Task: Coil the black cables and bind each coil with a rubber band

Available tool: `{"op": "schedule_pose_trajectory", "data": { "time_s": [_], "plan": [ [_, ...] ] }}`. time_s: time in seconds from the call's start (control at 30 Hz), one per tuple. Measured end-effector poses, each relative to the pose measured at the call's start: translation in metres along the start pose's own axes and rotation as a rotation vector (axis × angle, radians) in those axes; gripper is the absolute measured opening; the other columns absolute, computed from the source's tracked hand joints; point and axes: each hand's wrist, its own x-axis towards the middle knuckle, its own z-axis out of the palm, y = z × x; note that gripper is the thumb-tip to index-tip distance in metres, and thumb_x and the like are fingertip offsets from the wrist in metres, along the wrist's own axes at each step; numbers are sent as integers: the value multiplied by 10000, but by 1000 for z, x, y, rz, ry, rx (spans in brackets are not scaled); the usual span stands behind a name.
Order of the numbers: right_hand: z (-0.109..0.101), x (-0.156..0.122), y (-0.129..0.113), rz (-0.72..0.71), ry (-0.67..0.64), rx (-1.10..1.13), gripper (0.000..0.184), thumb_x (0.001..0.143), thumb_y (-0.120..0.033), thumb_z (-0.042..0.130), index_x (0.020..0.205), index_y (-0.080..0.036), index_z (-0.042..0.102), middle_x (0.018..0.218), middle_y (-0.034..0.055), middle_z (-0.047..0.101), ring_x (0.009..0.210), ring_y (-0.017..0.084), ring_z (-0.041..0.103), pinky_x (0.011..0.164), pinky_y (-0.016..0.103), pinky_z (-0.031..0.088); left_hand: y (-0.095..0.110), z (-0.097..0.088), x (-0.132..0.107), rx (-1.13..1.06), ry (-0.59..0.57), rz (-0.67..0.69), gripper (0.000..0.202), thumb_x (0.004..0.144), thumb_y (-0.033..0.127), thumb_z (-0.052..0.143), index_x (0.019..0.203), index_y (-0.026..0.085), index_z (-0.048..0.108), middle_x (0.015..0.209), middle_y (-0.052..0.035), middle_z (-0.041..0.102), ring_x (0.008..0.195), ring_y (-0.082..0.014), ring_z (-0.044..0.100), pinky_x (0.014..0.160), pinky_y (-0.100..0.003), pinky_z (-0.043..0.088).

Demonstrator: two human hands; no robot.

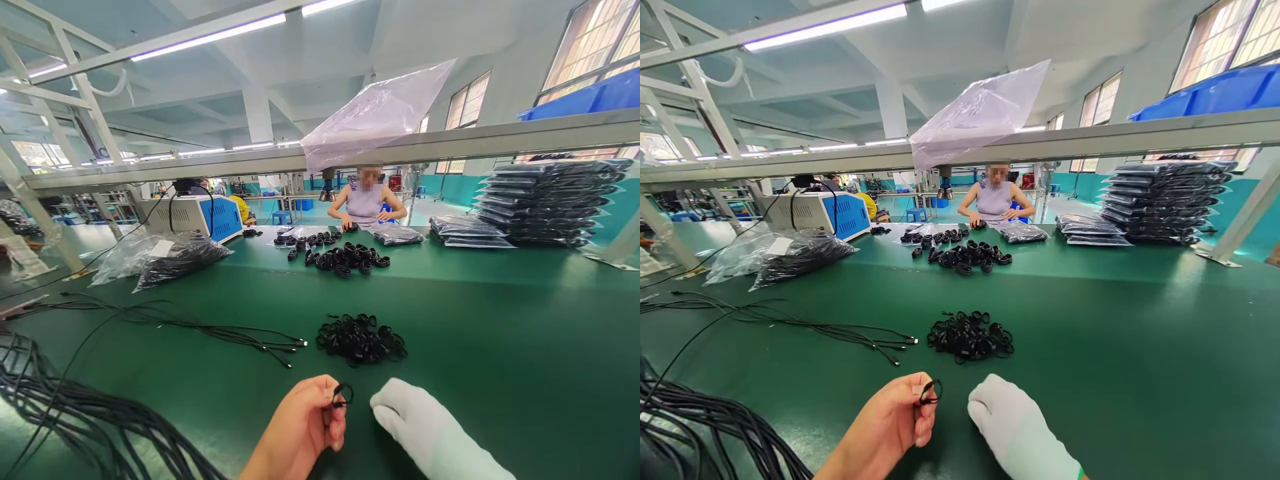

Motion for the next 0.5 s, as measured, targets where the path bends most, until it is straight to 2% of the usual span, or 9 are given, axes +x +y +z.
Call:
{"op": "schedule_pose_trajectory", "data": {
  "time_s": [0.07, 0.13, 0.2, 0.27, 0.4, 0.43, 0.5],
  "plan": [
    [1, -6, -8, -15, -7, 32, 256, 688, -438, 513, 708, -225, 652, 679, 31, 600, 612, 166, 520, 580, 283, 391, -1, 1, 0, 10, -16, -19, 215, 592, 270, 706, 591, 142, 533, 545, 11, 509, 438, -69, 426, 450, -209, 320],
    [6, -8, -17, 32, -138, 171, 330, 726, -479, 475, 812, -210, 645, 549, -3, 535, 481, 132, 447, 477, 257, 343, -4, 1, 1, 20, -25, -37, 229, 585, 276, 710, 580, 144, 522, 541, 13, 505, 437, -67, 423, 449, -206, 317],
    [11, -7, -23, 87, -279, 339, 286, 693, -452, 541, 789, -192, 609, 449, -51, 446, 390, 95, 355, 405, 227, 267, -7, 0, 2, 40, -37, -65, 247, 583, 296, 704, 574, 154, 503, 539, 18, 498, 435, -68, 415, 447, -207, 316],
    [14, -6, -25, 114, -307, 427, 203, 653, -380, 603, 710, -191, 555, 423, -71, 427, 367, 73, 337, 389, 205, 234, -9, -2, 3, 149, -14, -42, 247, 613, 319, 691, 597, 164, 499, 545, 21, 503, 438, -76, 420, 446, -208, 321],
    [19, -7, -22, 179, -270, 380, 138, 648, -283, 567, 599, -208, 461, 318, -91, 365, 296, 66, 298, 359, 196, 186, -9, -2, 2, 532, 96, 229, 193, 670, 258, 677, 843, 183, 635, 753, -12, 603, 604, -129, 530, 531, -218, 389],
    [20, -8, -20, 179, -269, 367, 136, 640, -276, 562, 585, -207, 459, 305, -89, 366, 283, 64, 287, 356, 197, 181, -9, -1, 1, 623, 108, 299, 182, 676, 223, 666, 855, 191, 662, 783, -18, 615, 653, -144, 545, 574, -228, 404],
    [23, -9, -17, 138, -310, 434, 173, 635, -333, 565, 572, -198, 477, 311, -69, 404, 275, 62, 295, 360, 202, 186, -9, 2, -1, 760, 130, 408, 99, 695, 174, 632, 764, 192, 700, 761, -31, 630, 697, -168, 554, 639, -247, 413]
  ]
}}
